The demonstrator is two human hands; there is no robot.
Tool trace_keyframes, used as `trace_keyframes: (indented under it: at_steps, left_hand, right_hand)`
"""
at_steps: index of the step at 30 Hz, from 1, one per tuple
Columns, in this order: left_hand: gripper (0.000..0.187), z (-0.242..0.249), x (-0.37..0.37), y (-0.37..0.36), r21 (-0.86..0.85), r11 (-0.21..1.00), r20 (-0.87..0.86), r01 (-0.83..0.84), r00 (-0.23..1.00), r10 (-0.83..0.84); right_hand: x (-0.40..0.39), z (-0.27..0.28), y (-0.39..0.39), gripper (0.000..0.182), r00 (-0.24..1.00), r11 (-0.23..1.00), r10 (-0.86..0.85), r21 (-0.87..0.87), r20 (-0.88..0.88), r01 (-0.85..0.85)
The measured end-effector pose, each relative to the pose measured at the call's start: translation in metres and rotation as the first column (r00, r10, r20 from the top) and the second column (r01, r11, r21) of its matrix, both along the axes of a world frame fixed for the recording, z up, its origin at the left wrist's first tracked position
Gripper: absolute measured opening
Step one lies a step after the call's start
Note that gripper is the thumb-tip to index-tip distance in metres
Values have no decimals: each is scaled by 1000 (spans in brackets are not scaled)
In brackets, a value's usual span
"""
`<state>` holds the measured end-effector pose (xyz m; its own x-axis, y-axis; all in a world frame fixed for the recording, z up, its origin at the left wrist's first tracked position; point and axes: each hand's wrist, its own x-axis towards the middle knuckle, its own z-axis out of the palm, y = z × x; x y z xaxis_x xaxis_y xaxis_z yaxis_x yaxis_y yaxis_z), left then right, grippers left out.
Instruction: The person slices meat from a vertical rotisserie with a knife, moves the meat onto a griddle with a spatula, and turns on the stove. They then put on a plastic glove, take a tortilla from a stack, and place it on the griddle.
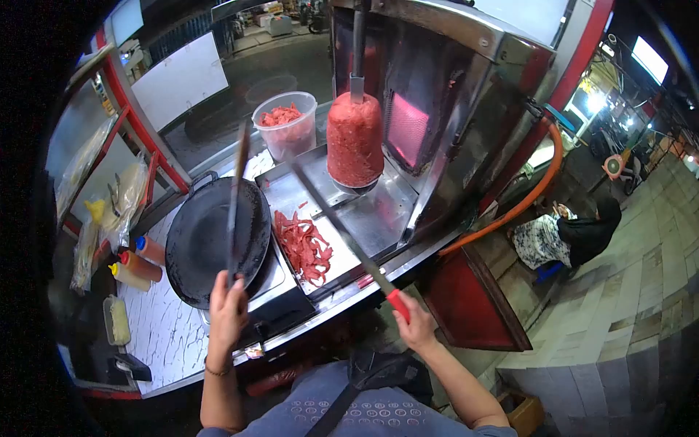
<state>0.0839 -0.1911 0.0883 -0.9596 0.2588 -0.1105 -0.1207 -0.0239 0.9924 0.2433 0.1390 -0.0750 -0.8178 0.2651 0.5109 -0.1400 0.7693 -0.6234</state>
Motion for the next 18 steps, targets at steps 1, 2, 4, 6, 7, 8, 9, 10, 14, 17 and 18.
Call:
trace_keyframes:
  at_steps: [1, 2, 4, 6, 7, 8, 9, 10, 14, 17, 18]
  left_hand:
    - [9, -7, 10, -8, 33, 998, -32, -50, 998, 51]
    - [9, -15, 22, -11, 49, 990, -67, -129, 989, 132]
    - [13, -30, 45, -18, 88, 984, -100, -156, 981, 165]
    - [13, -35, 68, -17, 112, 978, -109, -173, 977, 185]
    - [14, -33, 82, -12, 114, 971, -85, -211, 972, 221]
    - [15, -40, 91, -12, 130, 966, -87, -222, 968, 235]
    - [16, -46, 101, -15, 143, 963, -88, -228, 966, 242]
    - [16, -47, 110, -18, 144, 963, -93, -228, 966, 242]
    - [17, -52, 136, -13, 138, 967, -60, -213, 973, 223]
    - [19, -40, 138, 10, 118, 982, -98, -148, 982, 160]
    - [17, -37, 138, 18, 135, 982, -74, -134, 987, 145]
  right_hand:
    - [-5, -12, 3, 56, 1000, 996, 27, 86, 5, -27]
    - [-11, -16, -1, 56, 997, 988, 11, 154, 75, -23]
    - [-33, -17, -5, 56, 996, 985, 53, 157, 73, -64]
    - [-43, -17, -2, 54, 993, 983, 82, 160, 79, -94]
    - [-35, -21, 2, 53, 994, 984, 64, 160, 85, -77]
    - [-18, -30, 9, 55, 995, 978, 41, 200, 92, -59]
    - [8, -41, 16, 57, 995, 971, 11, 237, 100, -35]
    - [39, -54, 22, 57, 995, 971, 12, 237, 95, -34]
    - [77, -84, 35, 49, 990, 974, 10, 222, 138, -41]
    - [13, -34, 7, 48, 999, 966, 44, 254, 32, -51]
    - [-11, -20, 7, 47, 996, 966, 65, 247, 57, -77]
